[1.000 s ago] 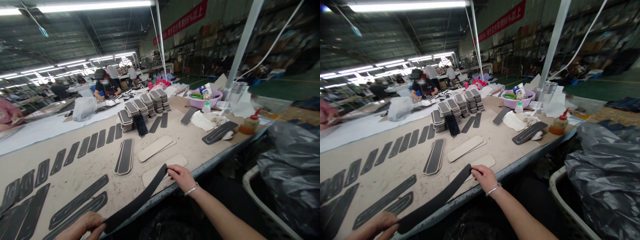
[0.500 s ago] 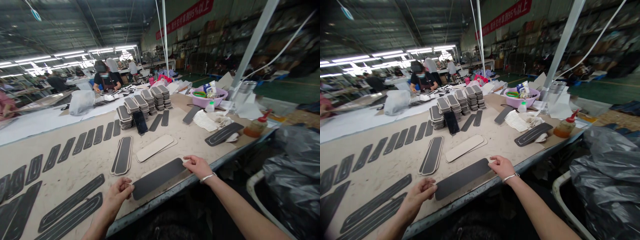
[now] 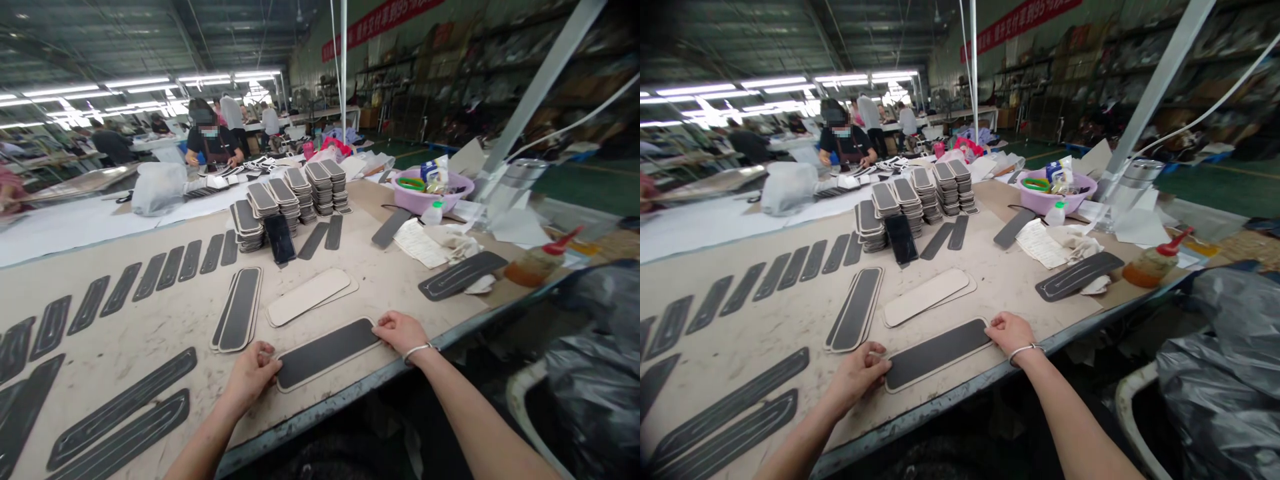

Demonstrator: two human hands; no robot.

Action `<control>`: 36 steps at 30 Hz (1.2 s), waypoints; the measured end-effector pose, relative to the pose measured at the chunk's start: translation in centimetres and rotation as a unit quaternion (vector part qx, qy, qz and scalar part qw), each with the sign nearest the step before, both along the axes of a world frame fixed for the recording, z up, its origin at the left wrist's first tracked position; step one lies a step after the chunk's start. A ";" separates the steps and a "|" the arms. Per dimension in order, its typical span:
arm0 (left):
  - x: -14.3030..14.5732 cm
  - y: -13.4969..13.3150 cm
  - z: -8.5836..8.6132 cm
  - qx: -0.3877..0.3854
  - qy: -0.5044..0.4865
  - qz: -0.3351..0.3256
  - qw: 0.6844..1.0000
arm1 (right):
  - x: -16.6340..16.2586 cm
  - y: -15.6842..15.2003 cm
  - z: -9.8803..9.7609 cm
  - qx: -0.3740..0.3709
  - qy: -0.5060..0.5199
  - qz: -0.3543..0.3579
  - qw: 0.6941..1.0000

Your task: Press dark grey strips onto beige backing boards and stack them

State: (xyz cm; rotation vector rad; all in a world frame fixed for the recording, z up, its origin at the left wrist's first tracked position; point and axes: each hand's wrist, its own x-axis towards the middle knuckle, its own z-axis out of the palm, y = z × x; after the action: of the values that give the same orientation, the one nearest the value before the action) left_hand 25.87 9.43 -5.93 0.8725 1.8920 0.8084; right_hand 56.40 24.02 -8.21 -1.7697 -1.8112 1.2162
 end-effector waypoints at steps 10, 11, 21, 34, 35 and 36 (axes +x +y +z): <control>0.2 -0.3 -0.7 0.006 0.052 0.007 0.999 | 0.6 0.4 -1.1 -0.025 -0.037 0.042 0.998; 0.3 -0.4 -0.7 0.010 0.068 0.004 0.998 | 0.7 0.5 -1.3 -0.026 -0.042 0.048 0.998; 0.3 -0.7 -0.8 0.002 0.218 -0.072 0.973 | 0.3 0.3 -0.8 0.018 -0.077 0.041 0.996; 0.8 -0.6 -0.6 -0.012 0.307 -0.100 0.946 | -0.4 -0.2 0.5 0.051 -0.090 0.021 0.994; 0.7 -0.6 -0.7 -0.011 0.304 -0.099 0.947 | -0.4 -0.2 0.5 0.052 -0.090 0.020 0.994; 0.7 -0.6 -0.8 -0.010 0.302 -0.098 0.948 | -0.4 -0.2 0.5 0.052 -0.088 0.020 0.995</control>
State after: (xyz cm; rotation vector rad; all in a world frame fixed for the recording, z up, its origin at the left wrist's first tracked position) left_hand 26.55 8.84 -6.69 1.3860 2.2754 0.4195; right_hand 56.03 23.86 -7.72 -1.8410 -1.9781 0.9869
